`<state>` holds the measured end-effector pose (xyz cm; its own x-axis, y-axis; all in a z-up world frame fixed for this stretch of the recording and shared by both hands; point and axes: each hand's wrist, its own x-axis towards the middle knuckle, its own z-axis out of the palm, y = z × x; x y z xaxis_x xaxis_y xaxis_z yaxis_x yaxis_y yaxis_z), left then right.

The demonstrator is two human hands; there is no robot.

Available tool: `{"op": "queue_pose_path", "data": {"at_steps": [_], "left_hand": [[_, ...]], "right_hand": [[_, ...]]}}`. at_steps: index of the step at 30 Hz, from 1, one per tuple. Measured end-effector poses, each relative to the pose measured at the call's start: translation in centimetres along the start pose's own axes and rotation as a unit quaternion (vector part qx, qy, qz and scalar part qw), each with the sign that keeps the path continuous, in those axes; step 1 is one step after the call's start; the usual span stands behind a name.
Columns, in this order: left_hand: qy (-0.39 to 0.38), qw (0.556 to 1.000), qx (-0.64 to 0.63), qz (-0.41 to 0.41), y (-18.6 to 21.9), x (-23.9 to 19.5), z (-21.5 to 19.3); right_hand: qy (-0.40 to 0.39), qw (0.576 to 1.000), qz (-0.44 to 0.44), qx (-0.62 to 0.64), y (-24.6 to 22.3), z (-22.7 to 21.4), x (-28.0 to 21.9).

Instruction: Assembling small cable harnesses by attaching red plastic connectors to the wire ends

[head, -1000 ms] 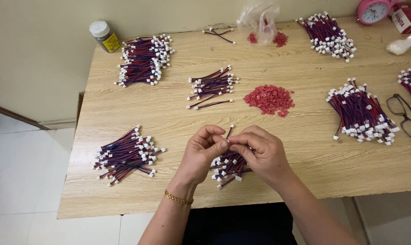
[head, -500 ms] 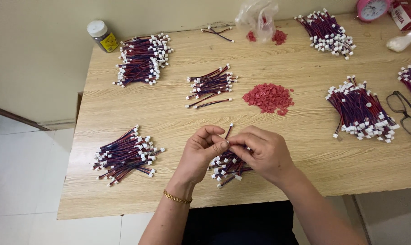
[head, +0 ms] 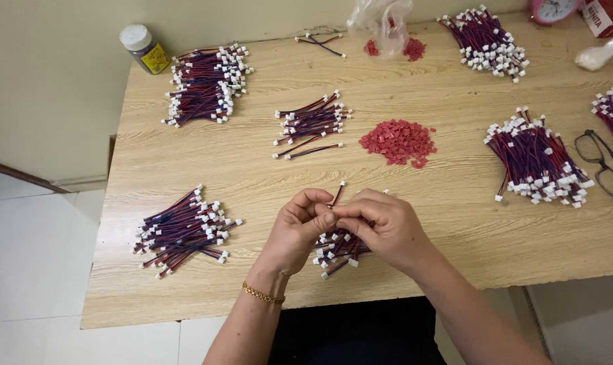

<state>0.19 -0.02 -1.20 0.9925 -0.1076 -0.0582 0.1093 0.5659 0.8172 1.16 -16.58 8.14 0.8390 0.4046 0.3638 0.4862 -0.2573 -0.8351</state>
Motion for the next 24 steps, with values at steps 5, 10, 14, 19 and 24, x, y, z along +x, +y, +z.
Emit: {"op": "queue_pose_path", "data": {"at_steps": [5,10,14,19,24], "left_hand": [[-0.013,1.0,-0.005,0.005,0.5,-0.1,-0.2],[-0.074,0.996,0.044,-0.014,1.8,-0.4,-0.4],[-0.1,0.99,0.098,-0.034,2.5,-0.5,0.0],[-0.069,0.987,0.136,-0.044,2.6,0.8,0.0],[0.059,0.978,0.201,0.017,4.5,4.4,0.3]], "right_hand": [[-0.018,0.996,0.046,0.073,1.9,0.6,-0.4],[-0.09,0.971,0.131,0.181,2.2,-0.5,-0.4],[-0.066,0.982,0.091,0.149,2.6,0.1,-0.8],[-0.005,0.994,0.053,0.099,3.9,0.8,-0.5],[0.151,0.978,0.141,0.027,8.1,-2.3,-0.2]]}}
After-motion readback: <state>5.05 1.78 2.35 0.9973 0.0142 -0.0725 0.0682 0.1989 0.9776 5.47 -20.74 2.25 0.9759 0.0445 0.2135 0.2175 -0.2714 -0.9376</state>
